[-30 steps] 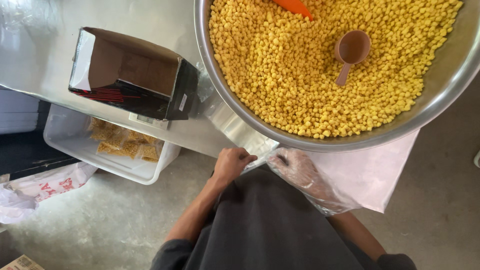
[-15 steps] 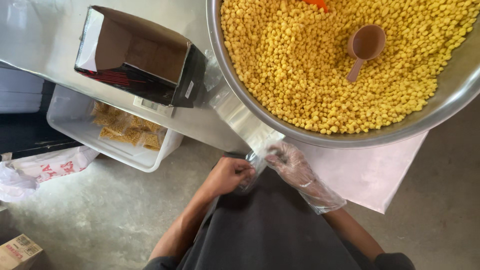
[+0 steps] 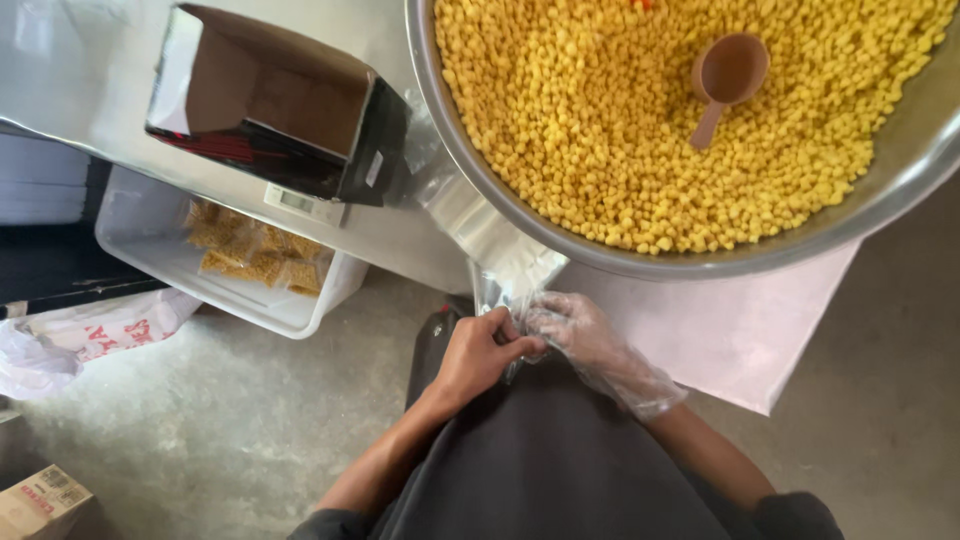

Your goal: The person scoops yellow corn puffs from a large metal bowl into clear plastic bags using a small scoop, then places the filled bags onto a digital scale to check weight. The person repeats this process multiple times, filling several bags and placing them in a white bin.

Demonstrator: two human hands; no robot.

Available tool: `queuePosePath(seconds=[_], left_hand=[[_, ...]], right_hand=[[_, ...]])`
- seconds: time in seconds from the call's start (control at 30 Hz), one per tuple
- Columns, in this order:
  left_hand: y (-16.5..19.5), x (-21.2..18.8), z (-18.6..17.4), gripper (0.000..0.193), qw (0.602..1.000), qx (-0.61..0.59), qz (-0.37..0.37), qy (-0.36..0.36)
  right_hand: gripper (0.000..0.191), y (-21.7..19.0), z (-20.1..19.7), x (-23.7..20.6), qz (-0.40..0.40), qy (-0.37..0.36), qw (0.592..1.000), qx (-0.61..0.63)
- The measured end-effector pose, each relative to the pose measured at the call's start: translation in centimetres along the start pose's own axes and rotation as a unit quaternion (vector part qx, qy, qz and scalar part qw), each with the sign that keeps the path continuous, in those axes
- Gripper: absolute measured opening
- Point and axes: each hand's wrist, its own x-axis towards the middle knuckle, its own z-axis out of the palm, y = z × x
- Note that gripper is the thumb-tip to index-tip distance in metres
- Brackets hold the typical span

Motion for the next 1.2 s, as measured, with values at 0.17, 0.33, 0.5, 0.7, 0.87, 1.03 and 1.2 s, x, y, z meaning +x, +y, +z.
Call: queuePosePath(seconds=[0.17, 0.33, 0.5, 0.7, 0.87, 1.03, 1.2], left_hand=[[-1.2, -0.7, -1.5, 0.027, 0.994, -0.052, -0.012, -0.096], [-1.4, -1.9, -1.2, 0.021, 0.973, 0.133, 0.188, 0.033], [-0.2, 0.0, -1.9, 0.019, 0.972, 0.191, 0.114, 0.070], [0.9, 1.2, 1.3, 0.020, 0.956, 0.242, 0.133, 0.103], [-0.7, 1.4, 2.8, 0.011, 0.920, 0.298, 0.247, 0.064], [-3.3, 1.6, 3.5, 0.008, 0.892, 0.337, 0.290, 0.083], [-4.5, 2.0, 4.1, 0.008, 0.899, 0.345, 0.258, 0.081]], right_hand=[[0.018, 2.4, -1.4, 1.7, 0.042, -0.194, 0.979, -0.043], [0.019, 3.1, -2.1, 1.0, -0.111, -0.100, 0.917, -0.370], [0.021, 2.1, -0.9, -0.9, -0.215, 0.140, 0.871, -0.419], [0.013, 3.8, -0.7, -0.2, -0.381, 0.095, 0.807, -0.440], [0.023, 4.3, -0.5, 4.1, -0.148, 0.040, 0.985, 0.082], [0.025, 3.9, 1.1, 3.9, -0.065, -0.106, 0.974, 0.188], [0.029, 3.3, 1.2, 6.3, -0.092, -0.095, 0.988, 0.075]])
